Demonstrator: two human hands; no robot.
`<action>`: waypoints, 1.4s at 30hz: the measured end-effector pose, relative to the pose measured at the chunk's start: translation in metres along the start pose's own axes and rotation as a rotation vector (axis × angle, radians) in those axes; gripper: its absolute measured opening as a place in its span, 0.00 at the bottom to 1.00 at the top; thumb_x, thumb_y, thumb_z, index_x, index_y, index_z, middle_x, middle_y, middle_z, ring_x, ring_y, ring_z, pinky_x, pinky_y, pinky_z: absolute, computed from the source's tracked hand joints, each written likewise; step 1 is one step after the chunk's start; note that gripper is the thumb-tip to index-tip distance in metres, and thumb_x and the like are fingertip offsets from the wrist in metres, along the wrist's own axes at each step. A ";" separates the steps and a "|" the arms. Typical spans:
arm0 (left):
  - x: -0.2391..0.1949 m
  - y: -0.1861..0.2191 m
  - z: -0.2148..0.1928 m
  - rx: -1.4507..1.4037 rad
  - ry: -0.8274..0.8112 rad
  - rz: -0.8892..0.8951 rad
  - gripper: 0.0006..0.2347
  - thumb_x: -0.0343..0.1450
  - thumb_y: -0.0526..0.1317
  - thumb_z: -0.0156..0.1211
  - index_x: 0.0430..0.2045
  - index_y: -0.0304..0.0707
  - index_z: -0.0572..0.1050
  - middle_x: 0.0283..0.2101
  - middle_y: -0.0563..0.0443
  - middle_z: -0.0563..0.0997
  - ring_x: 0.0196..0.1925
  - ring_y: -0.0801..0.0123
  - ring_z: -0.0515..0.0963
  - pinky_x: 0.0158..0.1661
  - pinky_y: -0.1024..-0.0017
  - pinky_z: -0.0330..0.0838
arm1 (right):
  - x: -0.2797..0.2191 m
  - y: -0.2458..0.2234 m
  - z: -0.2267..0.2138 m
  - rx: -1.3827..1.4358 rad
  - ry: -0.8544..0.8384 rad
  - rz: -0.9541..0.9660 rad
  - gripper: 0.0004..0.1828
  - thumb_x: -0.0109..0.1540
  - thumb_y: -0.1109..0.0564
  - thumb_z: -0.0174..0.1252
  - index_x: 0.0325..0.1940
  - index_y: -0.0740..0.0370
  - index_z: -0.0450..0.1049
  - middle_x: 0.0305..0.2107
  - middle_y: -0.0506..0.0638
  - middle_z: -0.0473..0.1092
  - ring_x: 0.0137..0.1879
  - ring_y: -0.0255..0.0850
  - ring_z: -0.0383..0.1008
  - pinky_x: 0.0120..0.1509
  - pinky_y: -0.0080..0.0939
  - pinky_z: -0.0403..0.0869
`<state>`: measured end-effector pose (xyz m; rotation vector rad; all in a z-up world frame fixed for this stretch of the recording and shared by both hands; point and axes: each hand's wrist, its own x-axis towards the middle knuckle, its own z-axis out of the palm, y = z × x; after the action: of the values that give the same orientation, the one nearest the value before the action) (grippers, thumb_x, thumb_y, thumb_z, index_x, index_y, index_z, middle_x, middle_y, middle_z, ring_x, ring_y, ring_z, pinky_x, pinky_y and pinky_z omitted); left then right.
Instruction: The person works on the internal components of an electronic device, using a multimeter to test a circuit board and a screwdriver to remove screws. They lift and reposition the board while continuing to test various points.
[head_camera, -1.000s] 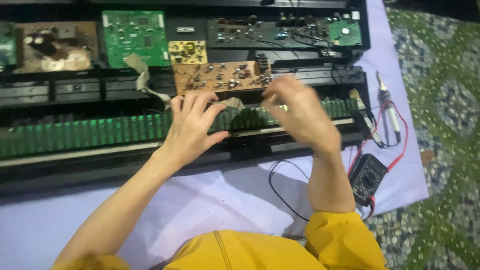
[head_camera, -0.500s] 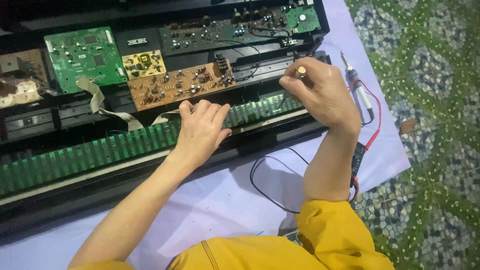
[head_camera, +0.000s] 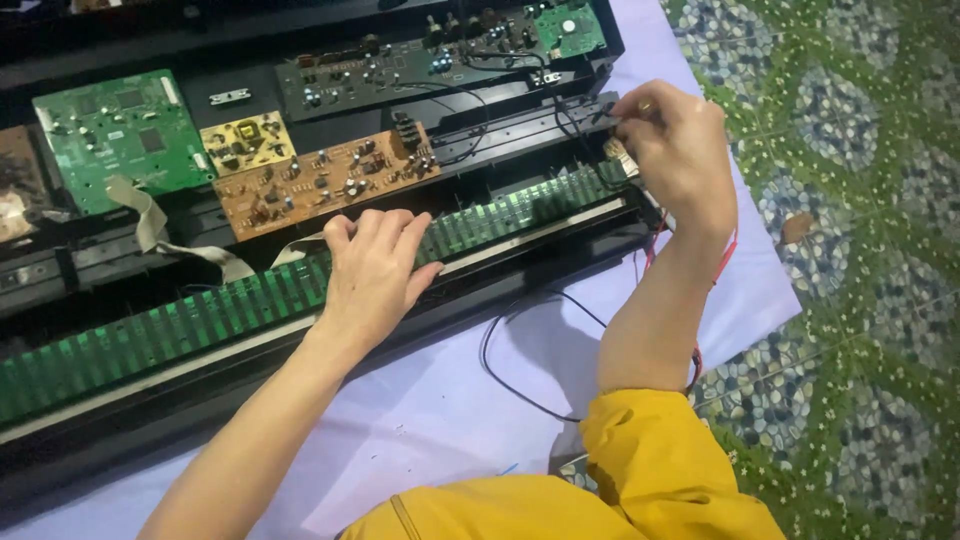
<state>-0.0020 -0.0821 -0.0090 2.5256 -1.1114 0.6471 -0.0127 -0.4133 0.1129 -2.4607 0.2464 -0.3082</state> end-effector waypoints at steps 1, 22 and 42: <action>0.000 0.000 0.000 -0.002 0.001 0.004 0.25 0.64 0.49 0.78 0.51 0.38 0.77 0.47 0.51 0.78 0.46 0.61 0.73 0.46 0.59 0.55 | 0.007 0.008 0.003 -0.001 0.004 0.003 0.13 0.61 0.68 0.53 0.44 0.58 0.79 0.34 0.52 0.78 0.39 0.37 0.78 0.44 0.36 0.73; -0.004 -0.004 0.009 -0.096 0.039 0.002 0.23 0.65 0.48 0.74 0.51 0.37 0.77 0.41 0.50 0.75 0.47 0.60 0.71 0.48 0.58 0.53 | 0.041 0.086 0.040 -0.247 -0.262 0.220 0.07 0.56 0.64 0.69 0.38 0.58 0.82 0.34 0.60 0.77 0.46 0.59 0.79 0.49 0.54 0.76; -0.006 -0.004 0.010 -0.136 0.044 -0.018 0.24 0.63 0.46 0.76 0.51 0.35 0.76 0.41 0.49 0.75 0.47 0.60 0.70 0.49 0.57 0.52 | 0.028 0.020 0.060 -0.287 -0.428 0.093 0.06 0.60 0.61 0.66 0.41 0.61 0.84 0.37 0.63 0.79 0.48 0.61 0.79 0.52 0.55 0.76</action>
<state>0.0007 -0.0800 -0.0210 2.3924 -1.0787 0.5991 0.0282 -0.4015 0.0589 -2.7091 0.2315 0.3147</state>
